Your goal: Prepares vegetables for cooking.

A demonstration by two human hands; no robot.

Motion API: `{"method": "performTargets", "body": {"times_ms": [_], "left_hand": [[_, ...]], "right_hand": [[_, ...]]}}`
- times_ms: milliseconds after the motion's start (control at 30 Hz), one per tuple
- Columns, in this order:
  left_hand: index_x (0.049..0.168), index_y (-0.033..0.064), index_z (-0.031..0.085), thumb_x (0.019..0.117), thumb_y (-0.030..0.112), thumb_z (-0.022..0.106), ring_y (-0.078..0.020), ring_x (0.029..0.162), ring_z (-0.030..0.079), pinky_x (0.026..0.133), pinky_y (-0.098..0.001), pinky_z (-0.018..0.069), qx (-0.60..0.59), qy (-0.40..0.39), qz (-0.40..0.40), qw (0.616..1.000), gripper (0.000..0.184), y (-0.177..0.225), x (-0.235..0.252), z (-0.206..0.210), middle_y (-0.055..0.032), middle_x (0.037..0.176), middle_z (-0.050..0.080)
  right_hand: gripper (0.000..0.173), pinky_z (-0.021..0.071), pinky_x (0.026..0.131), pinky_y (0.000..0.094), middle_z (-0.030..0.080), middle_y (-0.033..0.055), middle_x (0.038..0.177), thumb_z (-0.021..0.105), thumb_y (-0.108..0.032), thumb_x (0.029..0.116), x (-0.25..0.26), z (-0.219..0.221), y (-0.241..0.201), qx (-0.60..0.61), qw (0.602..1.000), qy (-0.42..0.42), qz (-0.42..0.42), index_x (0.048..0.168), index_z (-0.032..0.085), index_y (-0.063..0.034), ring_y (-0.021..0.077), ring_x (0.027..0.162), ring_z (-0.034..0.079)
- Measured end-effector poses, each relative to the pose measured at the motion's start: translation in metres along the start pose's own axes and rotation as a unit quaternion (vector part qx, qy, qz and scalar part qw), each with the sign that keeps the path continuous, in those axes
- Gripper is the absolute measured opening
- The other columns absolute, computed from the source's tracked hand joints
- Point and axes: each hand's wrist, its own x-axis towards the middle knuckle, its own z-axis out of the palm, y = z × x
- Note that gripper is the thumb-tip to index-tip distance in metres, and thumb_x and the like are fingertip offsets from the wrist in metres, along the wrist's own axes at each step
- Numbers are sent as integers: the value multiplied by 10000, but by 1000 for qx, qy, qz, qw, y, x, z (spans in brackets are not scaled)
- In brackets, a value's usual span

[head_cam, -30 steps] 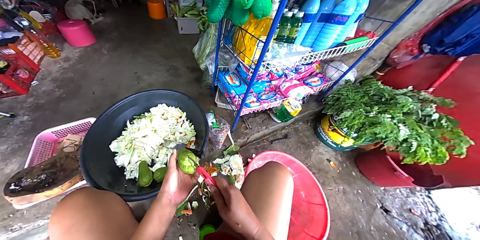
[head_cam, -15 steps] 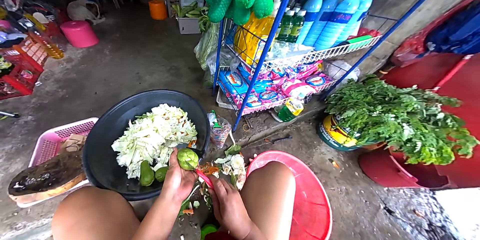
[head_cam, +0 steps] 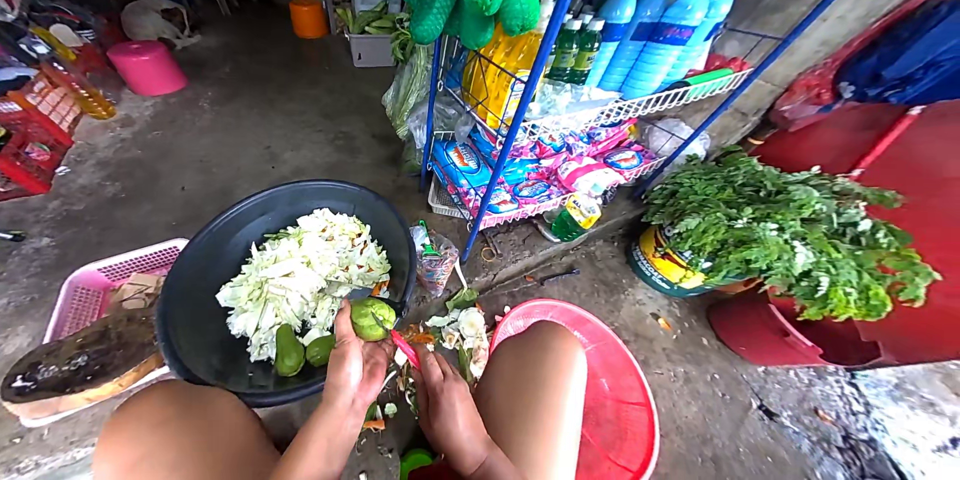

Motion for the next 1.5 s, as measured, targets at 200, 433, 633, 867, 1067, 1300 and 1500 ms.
{"method": "performTargets", "body": {"times_ms": [200,433,633,867,1067,1300,1500], "left_hand": [[1295,110,506,1099,520,342,-228,952,671,809,-414,578,24,3,4,1000,482,3,6,-7,-111,1090,646],[1316,94,508,1099,514,356,-229,919,680,784,-408,584,50,16,-4,999,496,-1,9,-8,-123,1078,654],[1342,82,501,1093,491,411,-226,933,678,802,-395,583,67,41,-18,997,487,1,9,-8,-132,1109,649],[1265,114,502,1087,554,341,-221,824,664,726,-387,576,46,38,-68,996,501,-3,15,-17,-113,1008,641],[1211,94,511,1076,600,306,-215,676,647,608,-341,569,35,41,-67,996,563,8,24,-20,-132,891,639],[1214,118,502,1074,605,294,-213,674,638,607,-351,566,46,18,-105,993,548,10,14,-13,-119,900,633],[1173,102,517,1082,589,288,-218,668,646,612,-352,577,15,-12,-104,994,545,14,11,-15,-126,878,644]], "right_hand": [[342,642,745,461,755,153,1012,569,-196,1013,4,-16,-4,-26,998,-63,7,1302,663,-37,320,863,768],[373,629,749,511,739,201,1038,539,-197,1052,0,-12,-3,32,989,-120,75,1372,611,-20,358,854,757],[358,640,741,484,754,180,1011,571,-181,1018,-5,13,17,6,997,-70,28,1321,648,-5,341,847,767],[348,638,676,453,767,106,943,538,-239,1006,-8,8,21,-23,999,-40,-2,1254,705,-61,281,800,766],[426,581,611,409,680,84,785,423,-331,1103,-9,-17,23,197,973,-102,61,1312,628,-21,184,636,658],[367,490,566,259,527,-13,717,410,-276,1108,-3,-10,20,418,881,-171,140,1303,576,-14,70,578,512],[387,495,558,255,542,-13,721,399,-260,1103,-5,2,15,413,890,-137,133,1321,571,10,62,579,516]]}}
